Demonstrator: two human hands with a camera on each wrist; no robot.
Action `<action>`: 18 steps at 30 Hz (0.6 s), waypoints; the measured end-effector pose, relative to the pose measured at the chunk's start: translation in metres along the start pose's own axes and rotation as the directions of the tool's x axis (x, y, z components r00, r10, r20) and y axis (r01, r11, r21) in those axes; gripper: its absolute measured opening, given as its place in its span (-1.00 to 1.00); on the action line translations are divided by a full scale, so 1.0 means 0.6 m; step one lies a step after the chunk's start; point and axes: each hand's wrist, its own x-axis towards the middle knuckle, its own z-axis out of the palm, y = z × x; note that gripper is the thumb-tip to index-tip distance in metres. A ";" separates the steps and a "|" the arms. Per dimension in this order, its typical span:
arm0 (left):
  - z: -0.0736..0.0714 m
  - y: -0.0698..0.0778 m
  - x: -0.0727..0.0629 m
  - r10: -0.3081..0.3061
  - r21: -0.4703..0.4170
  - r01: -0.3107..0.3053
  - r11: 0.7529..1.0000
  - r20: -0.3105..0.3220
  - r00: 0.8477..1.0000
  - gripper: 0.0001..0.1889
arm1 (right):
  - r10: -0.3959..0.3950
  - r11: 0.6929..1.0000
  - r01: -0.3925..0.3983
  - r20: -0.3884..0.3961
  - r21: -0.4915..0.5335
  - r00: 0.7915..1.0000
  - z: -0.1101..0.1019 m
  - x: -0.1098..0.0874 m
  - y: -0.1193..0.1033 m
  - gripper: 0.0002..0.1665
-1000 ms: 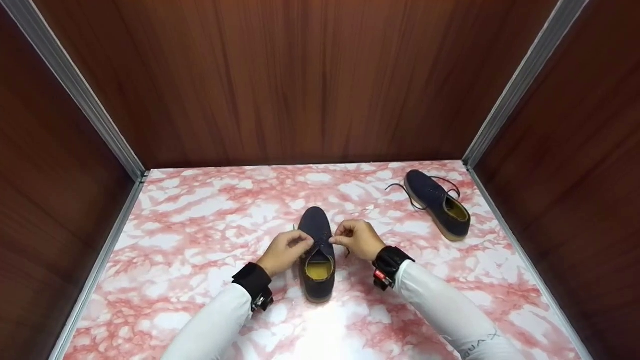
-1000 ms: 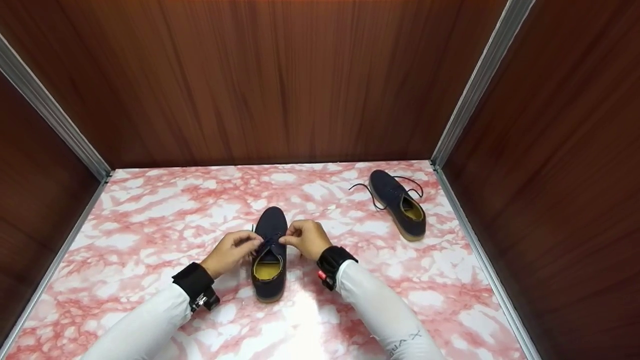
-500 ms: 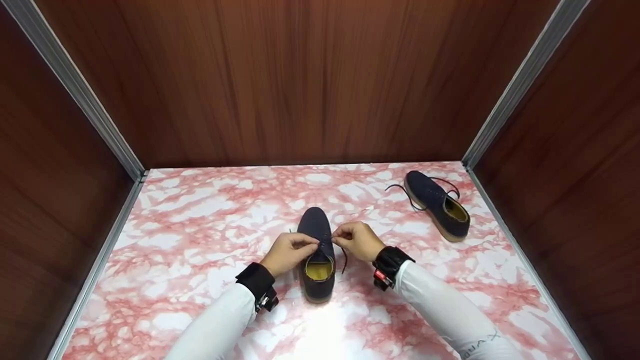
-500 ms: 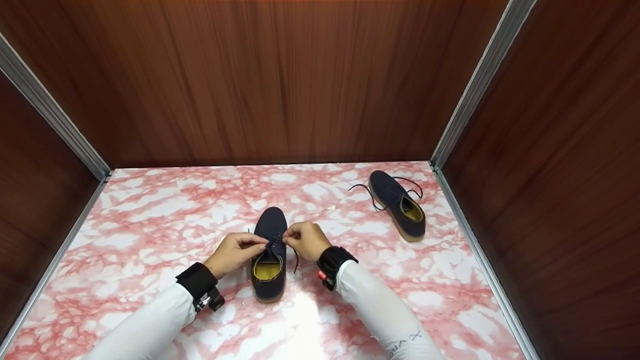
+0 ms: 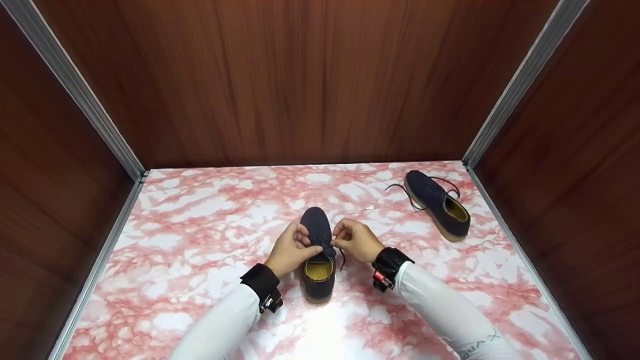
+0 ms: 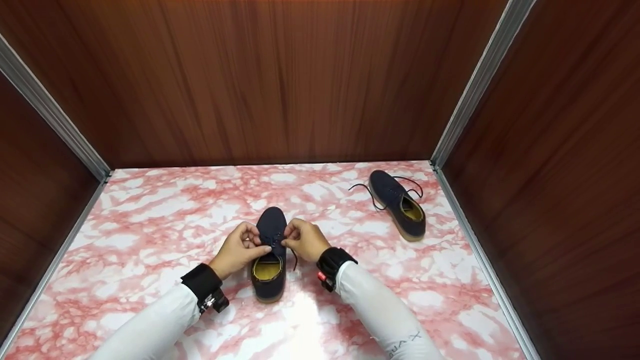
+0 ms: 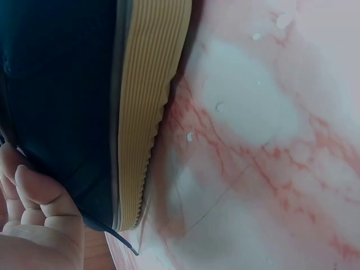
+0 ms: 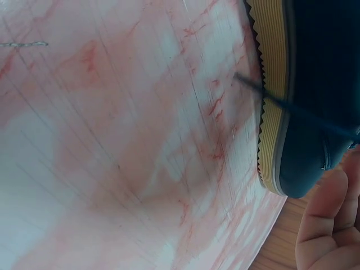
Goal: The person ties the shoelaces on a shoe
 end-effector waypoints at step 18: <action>-0.001 0.007 0.005 -0.012 0.122 0.011 0.993 0.008 1.000 -0.64 | -0.016 0.992 -0.005 0.160 0.129 0.987 -0.020 -0.009 0.011 -0.82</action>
